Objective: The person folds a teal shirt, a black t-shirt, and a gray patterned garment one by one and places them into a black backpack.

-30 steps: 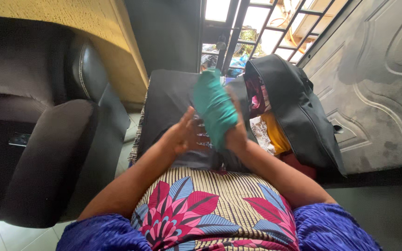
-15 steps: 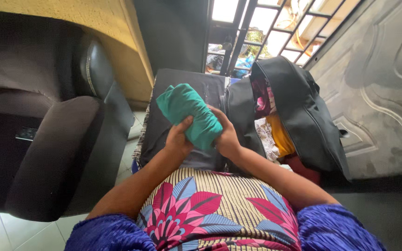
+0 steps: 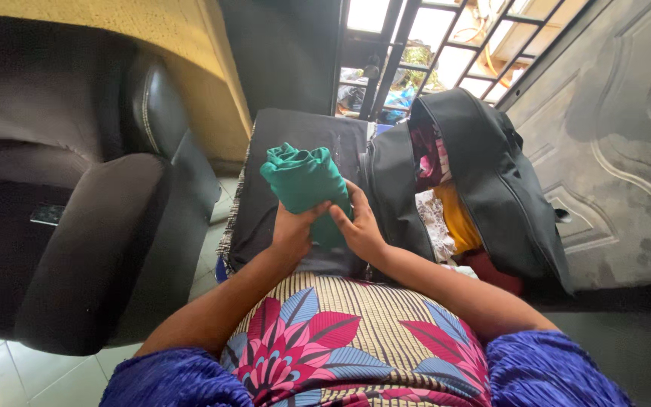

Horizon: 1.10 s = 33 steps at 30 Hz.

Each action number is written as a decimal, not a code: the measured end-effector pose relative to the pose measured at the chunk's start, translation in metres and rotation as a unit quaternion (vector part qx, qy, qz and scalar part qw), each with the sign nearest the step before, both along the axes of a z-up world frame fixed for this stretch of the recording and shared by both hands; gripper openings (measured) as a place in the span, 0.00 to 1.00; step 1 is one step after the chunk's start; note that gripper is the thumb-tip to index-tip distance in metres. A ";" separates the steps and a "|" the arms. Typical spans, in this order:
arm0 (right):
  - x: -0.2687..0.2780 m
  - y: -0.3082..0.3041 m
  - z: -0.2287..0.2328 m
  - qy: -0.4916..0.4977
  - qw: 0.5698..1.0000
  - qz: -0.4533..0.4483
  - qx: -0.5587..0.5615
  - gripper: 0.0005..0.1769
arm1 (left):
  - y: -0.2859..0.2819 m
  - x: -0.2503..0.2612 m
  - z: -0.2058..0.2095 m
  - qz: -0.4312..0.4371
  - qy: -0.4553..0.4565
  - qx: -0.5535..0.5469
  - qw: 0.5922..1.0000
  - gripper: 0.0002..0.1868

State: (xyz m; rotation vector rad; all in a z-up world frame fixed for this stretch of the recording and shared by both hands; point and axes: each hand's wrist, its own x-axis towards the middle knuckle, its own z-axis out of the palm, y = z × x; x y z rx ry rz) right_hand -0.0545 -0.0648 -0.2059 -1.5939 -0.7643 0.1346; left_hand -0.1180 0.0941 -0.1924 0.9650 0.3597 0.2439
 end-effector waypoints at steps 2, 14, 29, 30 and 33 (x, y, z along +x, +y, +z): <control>0.002 -0.002 -0.004 -0.013 0.997 -0.052 -0.054 0.27 | 0.009 -0.004 -0.012 -0.123 -0.071 -0.010 0.990 0.31; 0.008 -0.029 0.007 0.242 0.958 0.148 0.036 0.40 | 0.013 -0.008 -0.028 -0.249 -0.133 -0.077 0.956 0.39; 0.011 -0.088 0.018 0.253 0.948 0.161 -0.109 0.31 | -0.011 0.024 0.021 -0.208 -0.105 0.144 0.962 0.27; 0.010 -0.092 0.019 0.263 0.945 0.151 -0.123 0.30 | -0.013 0.026 0.021 -0.216 -0.105 0.144 0.960 0.27; 0.005 -0.107 0.019 0.283 0.943 0.142 -0.105 0.28 | -0.016 0.036 0.014 -0.242 -0.038 0.141 0.959 0.24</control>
